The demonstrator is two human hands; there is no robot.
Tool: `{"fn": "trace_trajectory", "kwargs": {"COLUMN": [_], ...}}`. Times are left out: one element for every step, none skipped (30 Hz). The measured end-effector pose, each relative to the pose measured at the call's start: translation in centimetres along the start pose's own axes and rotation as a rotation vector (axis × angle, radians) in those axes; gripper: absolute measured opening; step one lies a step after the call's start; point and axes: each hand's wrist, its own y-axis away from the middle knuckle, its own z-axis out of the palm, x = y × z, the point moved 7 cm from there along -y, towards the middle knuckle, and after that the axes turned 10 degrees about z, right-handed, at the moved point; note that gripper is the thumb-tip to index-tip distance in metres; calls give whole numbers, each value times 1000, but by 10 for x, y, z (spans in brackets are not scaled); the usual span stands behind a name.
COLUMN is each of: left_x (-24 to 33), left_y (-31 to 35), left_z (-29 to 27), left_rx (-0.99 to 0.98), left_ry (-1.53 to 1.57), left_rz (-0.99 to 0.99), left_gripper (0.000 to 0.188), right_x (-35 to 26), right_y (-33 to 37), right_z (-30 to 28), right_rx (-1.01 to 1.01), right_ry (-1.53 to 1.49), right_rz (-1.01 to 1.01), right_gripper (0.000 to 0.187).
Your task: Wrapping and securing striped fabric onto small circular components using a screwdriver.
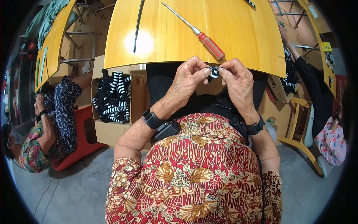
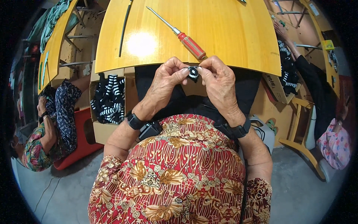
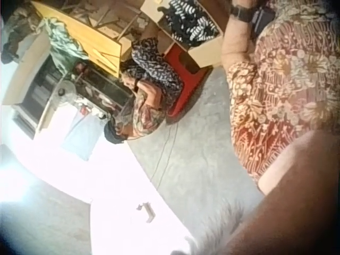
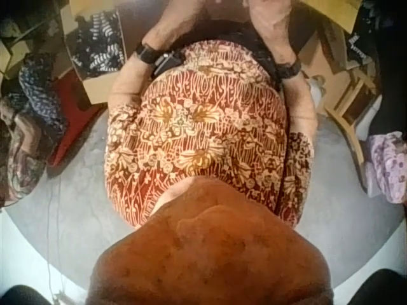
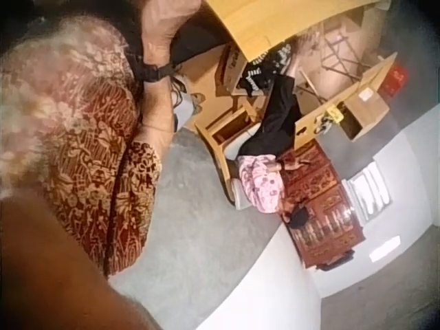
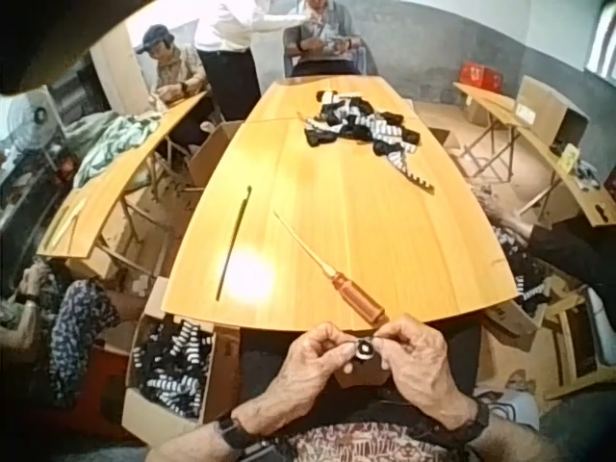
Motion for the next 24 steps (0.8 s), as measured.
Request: {"fn": "trace_trajectory", "kwargs": {"left_x": [-5, -9, -9, -9, -7, -3, 1, 4, 4, 8, 13, 18, 23, 30, 32, 34, 36, 38, 40, 43, 43, 44, 45, 45], "left_y": [2, 4, 5, 8, 10, 13, 16, 19, 21, 19, 17, 17, 17, 20, 24, 27, 32, 35, 38, 42, 47, 52, 54, 56], "left_z": [2, 4, 4, 8, 13, 12, 14, 14, 10, 8, 5, 4, 0, -4, -8, -12, -16, -19, -21, -23, -24, -26, -30, -30], "left_rx": [36, 73, 74, 63, 54, 61, 37, 16, 5, 31, 6, -16, -23, -3, 20, 43, 73, 94, 114, 138, 184, 229, 231, 248], "left_ry": [101, 200, 196, 385, 574, 568, 604, 642, 601, 603, 465, 327, 272, 244, 242, 240, 239, 333, 425, 422, 456, 491, 458, 454], "left_rz": [-63, -126, -132, -152, -170, -174, -192, -207, -218, -204, -204, -211, -160, -127, -127, -128, -124, -126, -126, -118, -122, -126, -112, -114], "left_gripper": [11, 11, 11, 11, 11, 11, 11, 11, 14, 14, 15, 17, 18, 18, 19, 20, 20, 21, 24, 24, 25, 27, 33, 33], "right_x": [5, 9, 8, 12, 16, 14, 14, 15, 17, 17, 17, 17, 13, 13, 7, 2, 0, -2, -4, -6, -2, 1, 5, 7], "right_y": [-1, -1, -1, 2, 6, 8, 11, 15, 16, 19, 21, 22, 23, 27, 26, 26, 28, 28, 26, 23, 20, 15, 9, 7], "right_z": [-1, -2, -2, 1, 4, 5, 9, 14, 17, 21, 22, 23, 30, 35, 44, 52, 57, 62, 64, 66, 66, 69, 72, 73], "right_rx": [-39, -79, -78, -129, -181, -187, -233, -283, -303, -330, -312, -293, -360, -391, -467, -543, -568, -595, -585, -574, -568, -590, -598, -602], "right_ry": [-81, -162, -169, -224, -279, -286, -336, -383, -405, -397, -459, -524, -563, -556, -574, -594, -605, -600, -572, -545, -576, -573, -586, -605], "right_rz": [26, 52, 56, 171, 286, 290, 326, 363, 354, 359, 374, 394, 374, 395, 379, 364, 378, 385, 374, 362, 398, 405, 396, 388], "right_gripper": [3, 4, 4, 4, 4, 4, 5, 5, 8, 8, 9, 10, 10, 10, 9, 9, 8, 8, 8, 8, 8, 8, 8, 8]}}
